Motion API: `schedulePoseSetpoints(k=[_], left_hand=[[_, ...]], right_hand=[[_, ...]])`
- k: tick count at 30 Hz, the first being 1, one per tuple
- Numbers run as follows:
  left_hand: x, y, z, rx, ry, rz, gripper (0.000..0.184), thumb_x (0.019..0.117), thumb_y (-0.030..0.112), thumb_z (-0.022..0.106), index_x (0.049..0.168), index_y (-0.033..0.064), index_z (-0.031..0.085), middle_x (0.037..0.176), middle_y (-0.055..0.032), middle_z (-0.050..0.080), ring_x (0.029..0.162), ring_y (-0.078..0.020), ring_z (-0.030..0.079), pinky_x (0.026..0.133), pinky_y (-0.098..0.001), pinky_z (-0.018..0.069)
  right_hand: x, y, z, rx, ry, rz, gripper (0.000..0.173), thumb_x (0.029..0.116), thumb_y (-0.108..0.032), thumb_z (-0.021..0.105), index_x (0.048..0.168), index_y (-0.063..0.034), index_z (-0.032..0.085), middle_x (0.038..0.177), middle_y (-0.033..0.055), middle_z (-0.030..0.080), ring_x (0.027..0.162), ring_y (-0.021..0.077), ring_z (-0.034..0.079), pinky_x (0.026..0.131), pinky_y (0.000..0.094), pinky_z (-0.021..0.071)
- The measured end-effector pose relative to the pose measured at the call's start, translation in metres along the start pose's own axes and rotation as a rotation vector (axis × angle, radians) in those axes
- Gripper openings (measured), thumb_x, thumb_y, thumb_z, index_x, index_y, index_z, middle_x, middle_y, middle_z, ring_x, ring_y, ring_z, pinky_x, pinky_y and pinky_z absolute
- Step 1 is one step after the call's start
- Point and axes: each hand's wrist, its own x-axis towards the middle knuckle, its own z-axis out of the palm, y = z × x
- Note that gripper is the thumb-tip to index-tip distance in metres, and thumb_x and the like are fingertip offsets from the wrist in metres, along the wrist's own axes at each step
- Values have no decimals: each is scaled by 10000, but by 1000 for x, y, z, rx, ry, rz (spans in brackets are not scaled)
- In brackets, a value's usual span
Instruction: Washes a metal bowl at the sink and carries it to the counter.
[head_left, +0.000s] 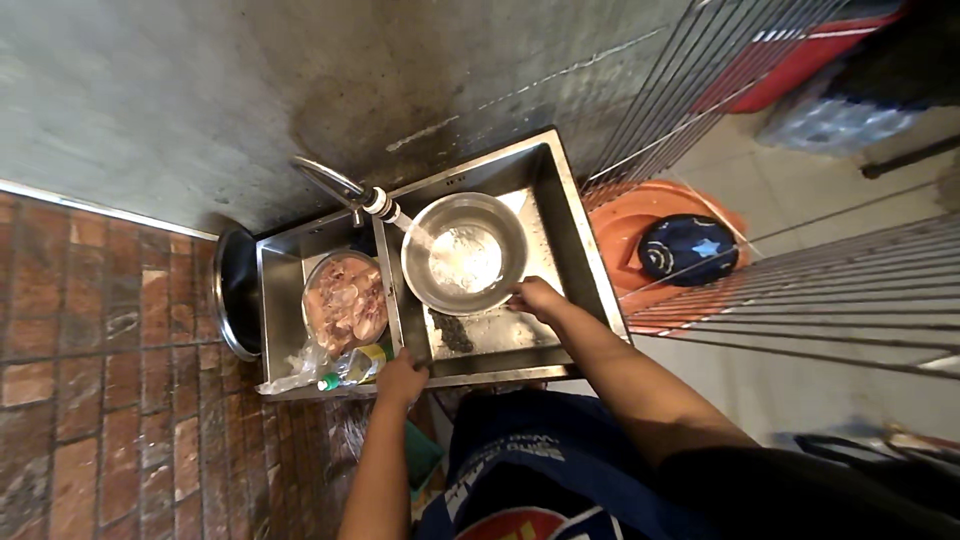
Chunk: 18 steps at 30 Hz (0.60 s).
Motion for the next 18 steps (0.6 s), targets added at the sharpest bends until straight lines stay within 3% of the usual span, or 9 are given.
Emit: schedulePoseSetpoints(k=[18], left_hand=[[-1, 2, -1, 49, -1, 8, 529, 960, 443, 586, 1387, 132, 555, 1261, -169, 676, 1205, -360, 640, 986, -610, 506]], right_hand=[[-1, 4, 1, 21, 5, -3, 407, 1039, -195, 560, 1379, 16, 488, 1113, 184, 653, 835, 202, 687, 751, 346, 591]])
